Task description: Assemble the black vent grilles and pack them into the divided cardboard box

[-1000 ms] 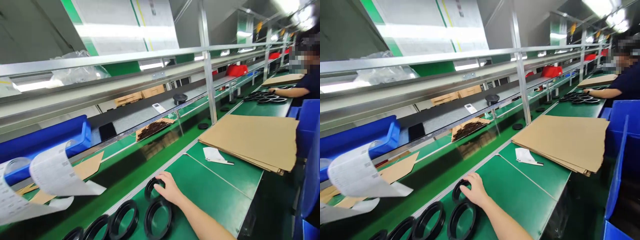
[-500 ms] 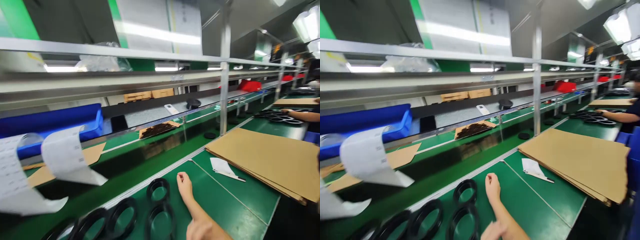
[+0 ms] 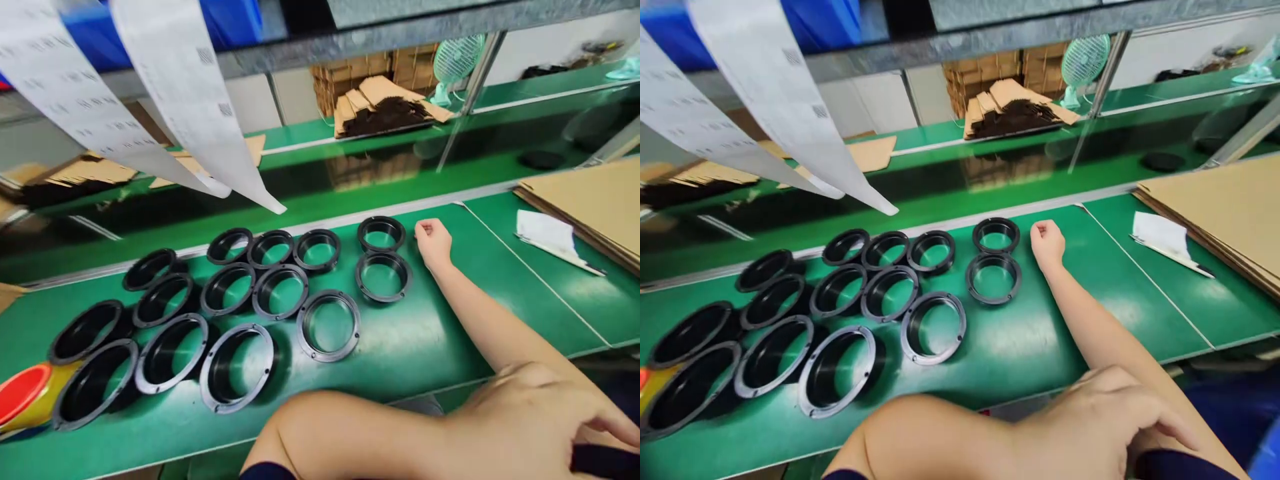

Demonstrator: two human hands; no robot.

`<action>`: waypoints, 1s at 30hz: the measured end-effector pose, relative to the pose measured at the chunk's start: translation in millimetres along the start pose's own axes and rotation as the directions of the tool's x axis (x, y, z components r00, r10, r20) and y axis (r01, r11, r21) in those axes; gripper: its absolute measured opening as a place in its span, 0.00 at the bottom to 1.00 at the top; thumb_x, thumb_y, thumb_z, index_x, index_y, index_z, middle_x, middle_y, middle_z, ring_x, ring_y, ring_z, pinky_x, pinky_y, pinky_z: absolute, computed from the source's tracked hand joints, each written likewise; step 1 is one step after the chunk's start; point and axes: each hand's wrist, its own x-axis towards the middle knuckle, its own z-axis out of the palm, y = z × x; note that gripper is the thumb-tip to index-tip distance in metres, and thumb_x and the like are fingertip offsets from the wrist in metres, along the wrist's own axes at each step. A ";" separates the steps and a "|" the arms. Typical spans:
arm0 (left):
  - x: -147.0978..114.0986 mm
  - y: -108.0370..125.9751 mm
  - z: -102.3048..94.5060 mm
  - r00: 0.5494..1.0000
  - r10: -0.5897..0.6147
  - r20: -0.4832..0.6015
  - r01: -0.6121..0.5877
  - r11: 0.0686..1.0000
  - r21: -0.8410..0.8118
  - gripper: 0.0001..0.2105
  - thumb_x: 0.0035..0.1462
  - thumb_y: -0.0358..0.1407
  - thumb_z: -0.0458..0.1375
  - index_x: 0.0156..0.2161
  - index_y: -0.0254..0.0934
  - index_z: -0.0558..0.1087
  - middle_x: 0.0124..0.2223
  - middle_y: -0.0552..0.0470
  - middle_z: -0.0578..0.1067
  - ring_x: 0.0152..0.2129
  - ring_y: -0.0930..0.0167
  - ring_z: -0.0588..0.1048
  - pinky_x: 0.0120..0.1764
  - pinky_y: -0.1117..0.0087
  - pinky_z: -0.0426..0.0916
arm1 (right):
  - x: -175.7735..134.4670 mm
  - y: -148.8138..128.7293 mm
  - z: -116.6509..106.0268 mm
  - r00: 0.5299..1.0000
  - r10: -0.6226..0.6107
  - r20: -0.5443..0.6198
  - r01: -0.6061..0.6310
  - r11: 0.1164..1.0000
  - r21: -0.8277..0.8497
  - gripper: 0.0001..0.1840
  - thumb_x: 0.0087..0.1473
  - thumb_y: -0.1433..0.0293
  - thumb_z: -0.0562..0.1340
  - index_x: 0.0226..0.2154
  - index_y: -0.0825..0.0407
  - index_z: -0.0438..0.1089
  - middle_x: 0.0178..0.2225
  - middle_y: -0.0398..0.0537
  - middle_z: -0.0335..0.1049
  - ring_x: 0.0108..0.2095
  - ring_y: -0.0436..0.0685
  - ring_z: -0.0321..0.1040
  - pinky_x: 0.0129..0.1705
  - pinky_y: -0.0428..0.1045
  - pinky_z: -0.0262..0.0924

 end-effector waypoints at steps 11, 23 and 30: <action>-2.8 2.9 5.4 0.892 -0.426 0.149 0.451 0.856 -0.252 0.24 0.40 0.40 0.74 0.39 0.38 0.68 0.33 0.57 0.72 0.27 0.73 0.69 0.29 0.73 0.64 | 4.3 -17.5 -4.7 0.995 -0.005 0.099 0.017 0.992 -0.124 0.07 0.56 0.67 0.56 0.36 0.51 0.68 0.35 0.46 0.72 0.36 0.57 0.69 0.44 0.52 0.63; 1.9 36.4 -3.3 0.720 -0.460 0.519 0.681 0.610 -0.404 0.13 0.50 0.34 0.67 0.30 0.38 0.64 0.29 0.60 0.67 0.17 0.83 0.59 0.21 0.80 0.54 | 7.5 -33.0 -9.2 0.963 -0.001 0.269 0.063 0.973 -0.221 0.05 0.61 0.73 0.54 0.38 0.52 0.66 0.40 0.47 0.67 0.43 0.60 0.66 0.51 0.58 0.63; -0.3 42.7 -2.8 0.727 -0.386 0.567 0.684 0.476 -0.553 0.11 0.51 0.42 0.63 0.32 0.39 0.67 0.22 0.64 0.69 0.15 0.84 0.64 0.26 0.81 0.61 | 10.0 -37.3 -11.3 0.960 0.022 0.280 0.047 0.970 -0.239 0.07 0.59 0.74 0.53 0.38 0.51 0.65 0.44 0.49 0.69 0.47 0.61 0.69 0.52 0.61 0.65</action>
